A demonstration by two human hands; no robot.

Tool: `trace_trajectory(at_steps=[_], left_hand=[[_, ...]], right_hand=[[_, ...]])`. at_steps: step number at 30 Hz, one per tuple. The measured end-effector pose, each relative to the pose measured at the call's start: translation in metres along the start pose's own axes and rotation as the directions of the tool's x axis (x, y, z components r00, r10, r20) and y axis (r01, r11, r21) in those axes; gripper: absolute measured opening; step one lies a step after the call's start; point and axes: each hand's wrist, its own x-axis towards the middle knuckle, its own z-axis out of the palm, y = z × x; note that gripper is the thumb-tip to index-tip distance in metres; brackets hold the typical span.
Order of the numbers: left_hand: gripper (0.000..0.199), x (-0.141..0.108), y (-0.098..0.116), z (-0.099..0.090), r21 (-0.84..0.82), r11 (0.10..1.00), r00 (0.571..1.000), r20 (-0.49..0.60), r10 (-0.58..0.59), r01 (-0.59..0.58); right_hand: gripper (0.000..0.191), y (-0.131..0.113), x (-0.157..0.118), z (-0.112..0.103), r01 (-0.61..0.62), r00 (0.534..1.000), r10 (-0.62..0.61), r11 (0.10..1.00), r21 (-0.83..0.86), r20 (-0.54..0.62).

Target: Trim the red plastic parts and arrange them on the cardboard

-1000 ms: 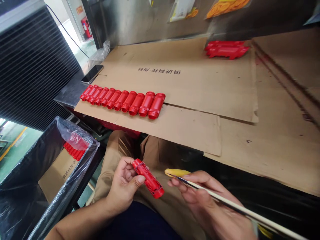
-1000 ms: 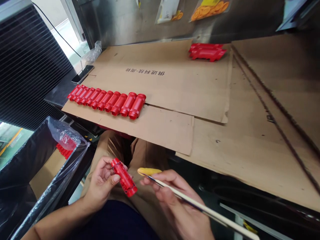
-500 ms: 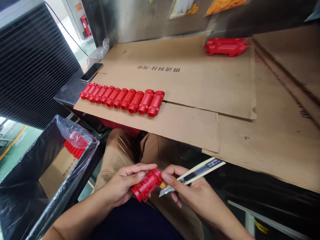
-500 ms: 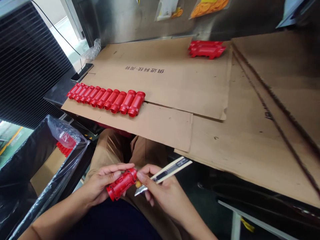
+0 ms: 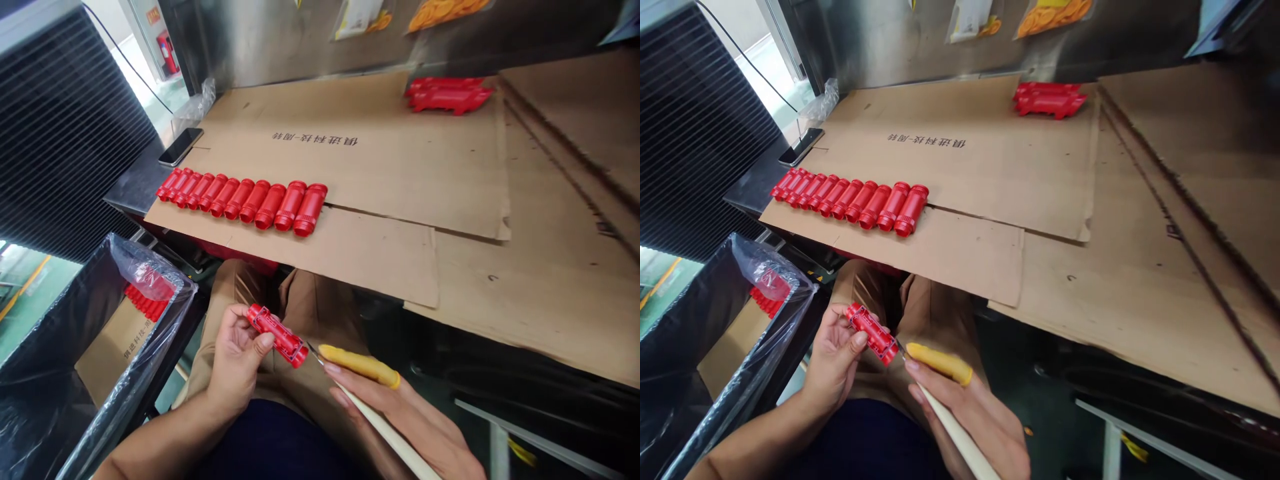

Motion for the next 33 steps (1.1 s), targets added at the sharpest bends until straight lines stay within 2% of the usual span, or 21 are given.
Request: trace_trajectory(at_steps=[7,15,24,27,33], left_hand=[[0.035,-0.0043,-0.0025,-0.0032,0.115,0.988,0.994,0.010,0.106,-0.107],[0.038,-0.0065,-0.0017,-0.0026,0.134,0.986,0.995,0.010,0.100,-0.100],[0.031,-0.0070,-0.0020,-0.0030,0.076,0.991,0.992,0.056,0.110,-0.114],[0.030,-0.0070,-0.0021,-0.0033,0.069,0.991,0.992,0.063,0.112,-0.116],[0.032,-0.0069,-0.0044,-0.0058,0.078,0.988,0.990,0.056,0.129,-0.134]], right_hand=[[0.055,0.0008,-0.0045,0.0072,0.040,0.999,-0.040,0.999,-0.011,-0.024],[0.062,0.0000,-0.0074,0.0092,0.032,0.999,-0.032,0.999,-0.009,-0.019],[0.066,0.0012,-0.0087,0.0077,0.068,0.998,-0.068,0.998,-0.015,-0.002],[0.064,0.0019,-0.0084,0.0076,0.062,0.998,-0.062,0.998,-0.017,-0.012],[0.047,-0.0034,-0.0080,0.0098,0.022,0.999,-0.022,1.000,0.014,-0.030]])
